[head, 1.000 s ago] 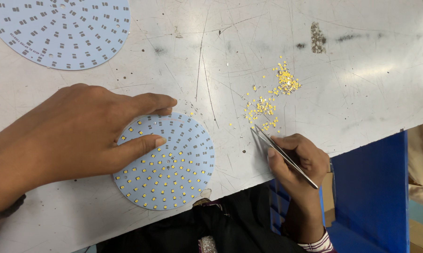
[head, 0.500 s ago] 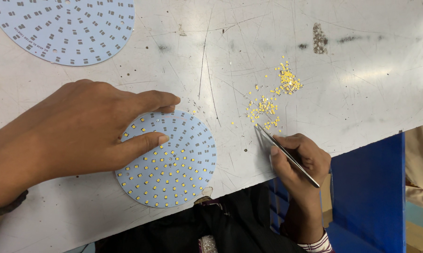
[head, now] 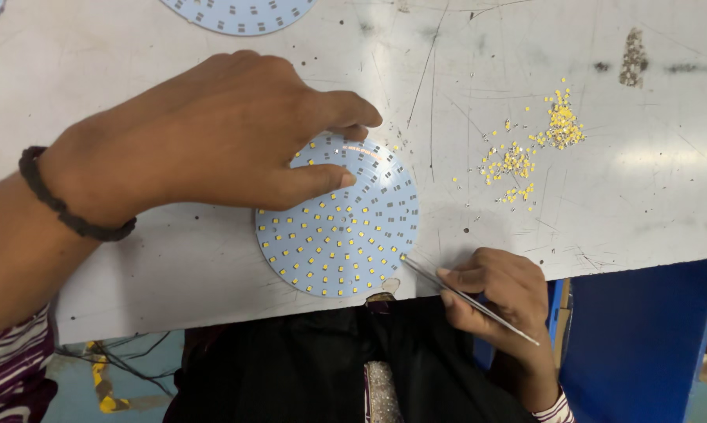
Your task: The person uses tweezers to place small yellow LED chips onto circular blue PCBs arranged on a white workbench. They pick up each chip from a pile and position it into designated spots on the board, working methodically across multiple boards.
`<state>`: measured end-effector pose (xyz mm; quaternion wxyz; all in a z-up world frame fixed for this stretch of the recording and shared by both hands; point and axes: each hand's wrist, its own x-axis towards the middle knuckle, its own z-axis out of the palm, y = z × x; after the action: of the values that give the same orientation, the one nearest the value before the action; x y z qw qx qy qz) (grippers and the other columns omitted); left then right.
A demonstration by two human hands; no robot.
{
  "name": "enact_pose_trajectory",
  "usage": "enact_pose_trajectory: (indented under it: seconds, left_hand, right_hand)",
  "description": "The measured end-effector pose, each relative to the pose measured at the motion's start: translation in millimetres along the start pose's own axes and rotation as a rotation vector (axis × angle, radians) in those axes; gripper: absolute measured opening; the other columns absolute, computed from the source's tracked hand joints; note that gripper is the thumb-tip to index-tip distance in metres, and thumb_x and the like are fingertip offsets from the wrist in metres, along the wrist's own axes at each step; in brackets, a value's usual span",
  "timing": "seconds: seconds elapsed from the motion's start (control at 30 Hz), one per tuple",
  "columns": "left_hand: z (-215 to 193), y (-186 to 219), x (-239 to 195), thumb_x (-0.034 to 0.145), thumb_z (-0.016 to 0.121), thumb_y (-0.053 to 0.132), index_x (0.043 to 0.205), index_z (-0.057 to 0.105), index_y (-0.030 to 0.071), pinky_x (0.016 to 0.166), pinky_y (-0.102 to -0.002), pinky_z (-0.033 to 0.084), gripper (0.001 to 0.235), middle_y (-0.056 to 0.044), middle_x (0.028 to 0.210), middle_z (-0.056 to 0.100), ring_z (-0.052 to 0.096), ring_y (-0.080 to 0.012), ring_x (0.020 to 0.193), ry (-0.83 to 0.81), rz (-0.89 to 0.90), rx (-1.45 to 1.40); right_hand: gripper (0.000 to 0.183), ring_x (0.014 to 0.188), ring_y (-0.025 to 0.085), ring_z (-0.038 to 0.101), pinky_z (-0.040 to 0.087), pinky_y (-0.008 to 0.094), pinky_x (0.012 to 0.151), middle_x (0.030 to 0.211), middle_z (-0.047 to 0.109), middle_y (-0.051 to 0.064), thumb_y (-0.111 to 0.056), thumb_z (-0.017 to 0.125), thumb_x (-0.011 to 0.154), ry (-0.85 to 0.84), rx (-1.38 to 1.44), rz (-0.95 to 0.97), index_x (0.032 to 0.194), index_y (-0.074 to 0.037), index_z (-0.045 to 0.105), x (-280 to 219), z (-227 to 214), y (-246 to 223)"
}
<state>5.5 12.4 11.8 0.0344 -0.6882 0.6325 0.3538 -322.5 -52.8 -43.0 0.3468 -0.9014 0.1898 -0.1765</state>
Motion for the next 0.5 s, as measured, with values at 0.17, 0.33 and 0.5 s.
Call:
enact_pose_trajectory:
  seconds: [0.17, 0.33, 0.5]
  left_hand:
    - [0.2, -0.1, -0.6, 0.087, 0.067, 0.050, 0.135, 0.063, 0.027, 0.067, -0.043, 0.055, 0.054, -0.010, 0.058, 0.067, 0.069, -0.0284, 0.063, 0.070, 0.080, -0.003]
    - [-4.3, 4.0, 3.8, 0.083, 0.066, 0.049, 0.137, 0.062, 0.028, 0.069, -0.043, 0.056, 0.058, -0.010, 0.064, 0.072, 0.070, -0.0278, 0.069, 0.067, 0.073, 0.006]
    - [-5.9, 8.6, 5.0, 0.088, 0.063, 0.050, 0.139, 0.062, 0.032, 0.073, -0.037, 0.058, 0.053, -0.005, 0.071, 0.075, 0.073, -0.0217, 0.072, -0.047, -0.041, 0.018]
  right_hand:
    - [0.016, 0.055, 0.017, 0.058, 0.041, 0.029, 0.052, 0.068, 0.063, 0.005, -0.011, 0.080, 0.079, 0.006, -0.012, -0.034, 0.082, -0.003, 0.067, -0.5, 1.2, 2.8]
    - [0.015, 0.063, 0.014, 0.062, 0.046, 0.025, 0.058, 0.077, 0.066, 0.006, -0.011, 0.076, 0.083, 0.072, 0.067, 0.073, 0.089, -0.002, 0.067, -4.7, -10.2, 2.2]
    - [0.009, 0.064, 0.005, 0.054, 0.041, 0.020, 0.058, 0.076, 0.066, 0.004, -0.004, 0.073, 0.092, 0.340, 0.036, 0.414, 0.097, 0.003, 0.070, -3.9, -14.3, 18.5]
